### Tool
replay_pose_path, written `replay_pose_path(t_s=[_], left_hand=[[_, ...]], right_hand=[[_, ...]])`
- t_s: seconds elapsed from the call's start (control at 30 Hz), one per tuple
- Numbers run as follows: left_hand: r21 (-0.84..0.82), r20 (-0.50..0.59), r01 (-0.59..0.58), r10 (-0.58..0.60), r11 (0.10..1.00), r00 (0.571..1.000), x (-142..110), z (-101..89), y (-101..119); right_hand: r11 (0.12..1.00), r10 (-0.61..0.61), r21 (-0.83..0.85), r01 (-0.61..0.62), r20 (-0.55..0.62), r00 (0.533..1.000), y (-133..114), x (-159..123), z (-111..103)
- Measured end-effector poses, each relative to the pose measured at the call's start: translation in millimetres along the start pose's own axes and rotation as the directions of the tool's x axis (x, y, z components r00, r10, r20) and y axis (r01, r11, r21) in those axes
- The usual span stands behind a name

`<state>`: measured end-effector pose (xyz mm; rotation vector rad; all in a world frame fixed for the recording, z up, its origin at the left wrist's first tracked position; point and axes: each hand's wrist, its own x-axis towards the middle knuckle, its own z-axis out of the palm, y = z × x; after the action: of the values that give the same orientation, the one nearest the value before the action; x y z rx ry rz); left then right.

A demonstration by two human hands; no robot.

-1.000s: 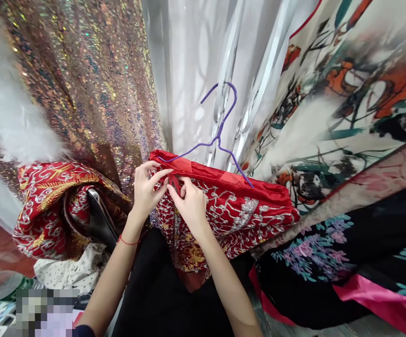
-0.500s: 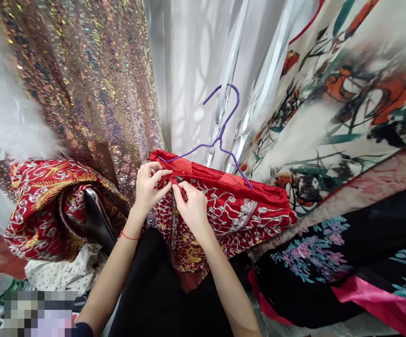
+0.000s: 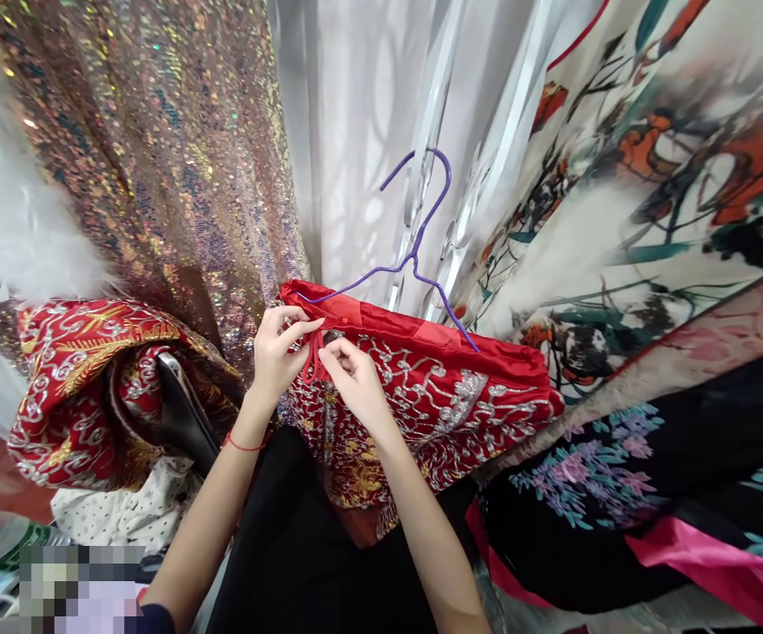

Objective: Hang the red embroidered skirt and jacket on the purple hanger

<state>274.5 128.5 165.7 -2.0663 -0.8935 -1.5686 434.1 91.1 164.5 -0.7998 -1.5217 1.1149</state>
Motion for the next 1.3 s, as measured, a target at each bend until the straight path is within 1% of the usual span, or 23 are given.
replay_pose_path(t_s=[0.13, 0.2, 0.23, 0.27, 0.33, 0.4, 0.43, 0.47, 0.53, 0.6, 0.7, 0.77, 0.87, 0.97, 1.03, 1.13, 1.2, 1.23, 1.3], left_hand=[[0.006, 0.0, 0.078, -0.078, 0.997, 0.997, -1.3, 3.1, -1.7], [-0.005, 0.0, 0.094, -0.094, 0.996, 0.996, -2.1, 4.2, -2.8], [-0.012, 0.006, 0.092, -0.091, 0.996, 0.996, -2.3, 4.7, -3.1], [-0.016, 0.014, 0.087, -0.086, 0.996, 0.996, -2.4, 5.1, -3.0], [-0.01, 0.027, 0.071, -0.071, 0.997, 0.997, -2.3, 5.8, -2.1], [0.025, 0.026, 0.057, -0.058, 0.998, 0.998, -2.2, 5.7, -0.6], [0.046, 0.028, 0.054, -0.055, 0.997, 0.998, -2.3, 5.2, 0.2], [0.066, 0.037, 0.055, -0.058, 0.996, 0.998, -2.5, 4.3, 1.0], [0.09, 0.059, 0.072, -0.078, 0.993, 0.995, -3.7, 1.7, 2.0], [0.101, 0.065, 0.108, -0.115, 0.989, 0.991, -6.3, -1.4, 1.5], [0.123, 0.02, 0.218, -0.222, 0.968, 0.975, -12.9, -4.4, -2.8], [0.134, 0.005, 0.318, -0.321, 0.939, 0.947, -18.7, -4.3, -7.7], [0.082, 0.072, 0.442, -0.448, 0.893, 0.891, -28.0, -0.7, -14.0], [-0.052, 0.128, 0.534, -0.524, 0.844, 0.842, -36.0, 3.2, -14.7], [-0.097, 0.123, 0.567, -0.556, 0.818, 0.822, -39.7, 3.0, -12.1], [-0.114, 0.063, 0.587, -0.584, 0.801, 0.809, -43.5, -3.7, -6.3], [-0.145, 0.033, 0.582, -0.584, 0.8, 0.811, -46.4, -11.3, -2.5], [-0.161, 0.047, 0.569, -0.57, 0.806, 0.82, -48.2, -15.1, -0.8], [-0.16, 0.131, 0.53, -0.514, 0.833, 0.848, -52.6, -21.6, 1.7]], right_hand=[[0.996, 0.015, -0.085, -0.018, -0.033, 0.999, -3.7, -7.5, -13.6], [0.985, 0.018, -0.17, -0.027, -0.053, 0.998, -6.9, -12.1, -16.9], [0.972, -0.003, -0.233, -0.018, -0.088, 0.996, -8.9, -14.4, -16.5], [0.949, -0.05, -0.314, 0.005, -0.135, 0.99, -11.1, -16.4, -14.7], [0.865, -0.205, -0.497, 0.076, -0.211, 0.956, -15.3, -19.5, -7.6], [0.752, -0.341, -0.645, 0.132, -0.21, 0.916, -17.5, -20.4, 1.9], [0.706, -0.367, -0.695, 0.139, -0.191, 0.911, -17.5, -19.9, 6.5], [0.671, -0.363, -0.73, 0.13, -0.171, 0.916, -16.6, -18.7, 10.6], [0.643, -0.3, -0.761, 0.089, -0.143, 0.943, -12.8, -15.2, 16.1], [0.655, -0.225, -0.753, 0.06, -0.119, 0.967, -8.4, -11.5, 17.2], [0.695, -0.173, -0.718, 0.033, -0.122, 0.977, -5.0, -9.4, 12.1], [0.72, -0.148, -0.694, 0.011, -0.138, 0.979, -6.0, -10.3, 6.5], [0.759, -0.098, -0.651, -0.015, -0.136, 0.986, -9.5, -12.3, -1.2], [0.789, -0.08, -0.614, -0.024, -0.141, 0.987, -11.7, -12.4, -6.2], [0.805, -0.077, -0.592, -0.03, -0.154, 0.985, -11.8, -12.1, -8.2], [0.845, -0.064, -0.533, -0.03, -0.158, 0.985, -10.7, -11.7, -9.4], [0.885, -0.062, -0.466, -0.009, -0.137, 0.989, -9.4, -11.3, -9.1], [0.906, -0.061, -0.422, 0.004, -0.121, 0.991, -8.6, -10.7, -8.7], [0.944, -0.062, -0.329, 0.028, -0.092, 0.994, -6.6, -8.8, -7.8]])
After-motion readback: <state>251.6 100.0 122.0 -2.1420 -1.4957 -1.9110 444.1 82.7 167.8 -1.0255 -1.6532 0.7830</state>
